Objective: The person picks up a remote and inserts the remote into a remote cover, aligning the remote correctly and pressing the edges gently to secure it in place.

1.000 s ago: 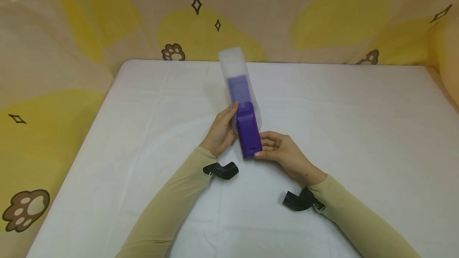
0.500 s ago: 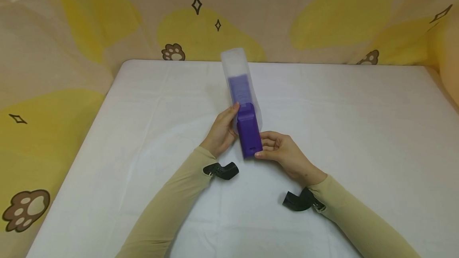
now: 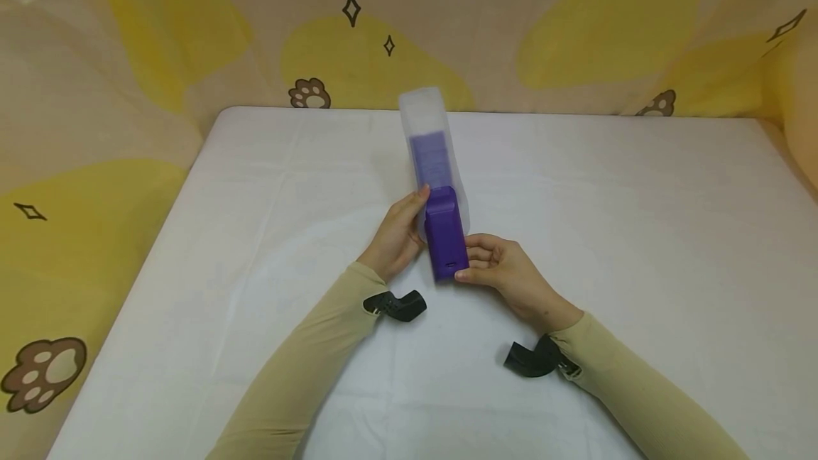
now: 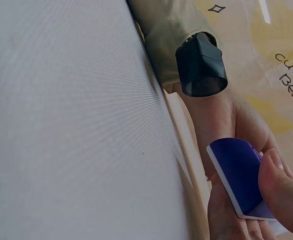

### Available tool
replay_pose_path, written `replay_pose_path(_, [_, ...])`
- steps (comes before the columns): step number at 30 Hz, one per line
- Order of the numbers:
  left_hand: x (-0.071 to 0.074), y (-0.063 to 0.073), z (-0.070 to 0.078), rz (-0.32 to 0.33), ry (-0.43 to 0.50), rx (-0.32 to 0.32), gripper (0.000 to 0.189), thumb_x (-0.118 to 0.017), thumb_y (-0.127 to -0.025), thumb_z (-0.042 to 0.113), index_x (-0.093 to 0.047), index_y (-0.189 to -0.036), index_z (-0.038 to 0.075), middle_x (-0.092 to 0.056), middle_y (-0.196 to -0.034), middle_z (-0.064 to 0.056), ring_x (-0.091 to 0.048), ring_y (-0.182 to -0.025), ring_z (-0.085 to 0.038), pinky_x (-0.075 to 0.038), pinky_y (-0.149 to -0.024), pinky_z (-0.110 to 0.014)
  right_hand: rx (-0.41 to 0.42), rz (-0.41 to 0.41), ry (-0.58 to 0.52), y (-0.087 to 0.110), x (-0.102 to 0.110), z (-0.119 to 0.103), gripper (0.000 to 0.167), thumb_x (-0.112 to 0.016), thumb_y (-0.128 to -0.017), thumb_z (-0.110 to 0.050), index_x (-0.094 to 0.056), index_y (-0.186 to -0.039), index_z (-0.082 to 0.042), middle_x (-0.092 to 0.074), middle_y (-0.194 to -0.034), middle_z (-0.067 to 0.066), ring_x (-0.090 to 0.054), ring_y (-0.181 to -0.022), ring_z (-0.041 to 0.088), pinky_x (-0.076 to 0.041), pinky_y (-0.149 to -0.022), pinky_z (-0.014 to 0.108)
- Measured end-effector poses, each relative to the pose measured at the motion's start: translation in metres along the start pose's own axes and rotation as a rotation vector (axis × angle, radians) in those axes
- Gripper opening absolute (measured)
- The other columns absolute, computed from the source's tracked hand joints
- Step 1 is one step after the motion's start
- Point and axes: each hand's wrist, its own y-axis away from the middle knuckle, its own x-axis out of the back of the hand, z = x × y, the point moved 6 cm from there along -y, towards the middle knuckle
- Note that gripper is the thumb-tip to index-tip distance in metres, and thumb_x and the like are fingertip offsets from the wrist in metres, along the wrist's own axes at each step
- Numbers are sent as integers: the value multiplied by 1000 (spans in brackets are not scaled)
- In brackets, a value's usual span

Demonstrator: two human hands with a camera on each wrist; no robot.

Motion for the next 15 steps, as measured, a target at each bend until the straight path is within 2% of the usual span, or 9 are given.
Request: replay_pose_path(15, [1, 0, -1, -1, -26, 14, 48, -34, -104, 23, -33, -138, -10, -61, -106, 0, -60, -95, -11, -49, -83, -29, -9, 22, -10, -1, -1, 1, 51, -64, -78, 17, -42, -124, 18, -65, -101, 12, -66, -88, 15, -53, -83, 29])
